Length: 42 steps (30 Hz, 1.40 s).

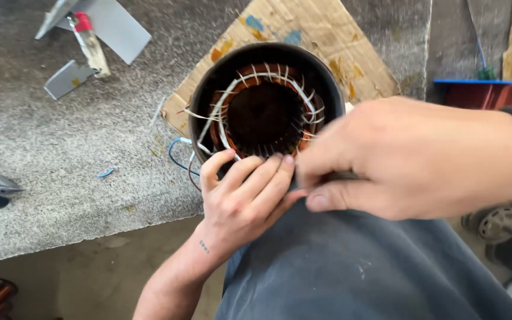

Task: Securing copper motor windings by tying them with white string

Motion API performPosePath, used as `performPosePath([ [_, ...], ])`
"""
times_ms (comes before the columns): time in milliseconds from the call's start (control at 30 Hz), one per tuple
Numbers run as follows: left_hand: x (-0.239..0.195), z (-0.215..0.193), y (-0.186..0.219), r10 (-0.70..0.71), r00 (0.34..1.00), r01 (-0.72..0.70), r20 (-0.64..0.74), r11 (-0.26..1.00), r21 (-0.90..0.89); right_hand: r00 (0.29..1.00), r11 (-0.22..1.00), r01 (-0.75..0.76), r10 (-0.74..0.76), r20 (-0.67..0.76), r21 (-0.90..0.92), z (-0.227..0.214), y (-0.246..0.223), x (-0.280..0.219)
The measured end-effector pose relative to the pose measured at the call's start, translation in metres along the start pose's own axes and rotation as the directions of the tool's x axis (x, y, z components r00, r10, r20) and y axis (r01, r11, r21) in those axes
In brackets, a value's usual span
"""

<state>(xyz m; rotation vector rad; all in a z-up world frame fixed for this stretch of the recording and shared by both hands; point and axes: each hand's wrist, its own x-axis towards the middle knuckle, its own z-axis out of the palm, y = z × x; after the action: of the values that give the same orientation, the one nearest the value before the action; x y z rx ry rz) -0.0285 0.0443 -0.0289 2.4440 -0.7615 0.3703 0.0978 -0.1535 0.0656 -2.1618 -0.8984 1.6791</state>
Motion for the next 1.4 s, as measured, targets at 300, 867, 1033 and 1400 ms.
performPosePath([
  [300,0.000,0.000,0.002,-0.007,1.000,0.006,0.015,0.999,0.050,0.913,0.865,0.407,-0.386,-0.128,0.294,-0.002,0.020,-0.011],
  [867,0.034,-0.027,0.002,-0.051,0.970,0.113,0.238,0.960,-0.255,0.249,0.257,0.963,-0.745,-0.618,0.078,0.024,0.026,0.003],
  [1033,0.064,-0.019,0.008,-0.035,0.960,0.231,0.276,0.657,-0.718,0.187,0.212,0.976,-0.741,-0.645,0.039,0.027,0.034,-0.003],
  [1400,0.064,-0.010,-0.007,0.065,0.965,0.196,0.254,0.466,-0.863,0.344,0.648,0.746,-0.571,-0.745,-0.153,0.002,0.051,0.003],
])
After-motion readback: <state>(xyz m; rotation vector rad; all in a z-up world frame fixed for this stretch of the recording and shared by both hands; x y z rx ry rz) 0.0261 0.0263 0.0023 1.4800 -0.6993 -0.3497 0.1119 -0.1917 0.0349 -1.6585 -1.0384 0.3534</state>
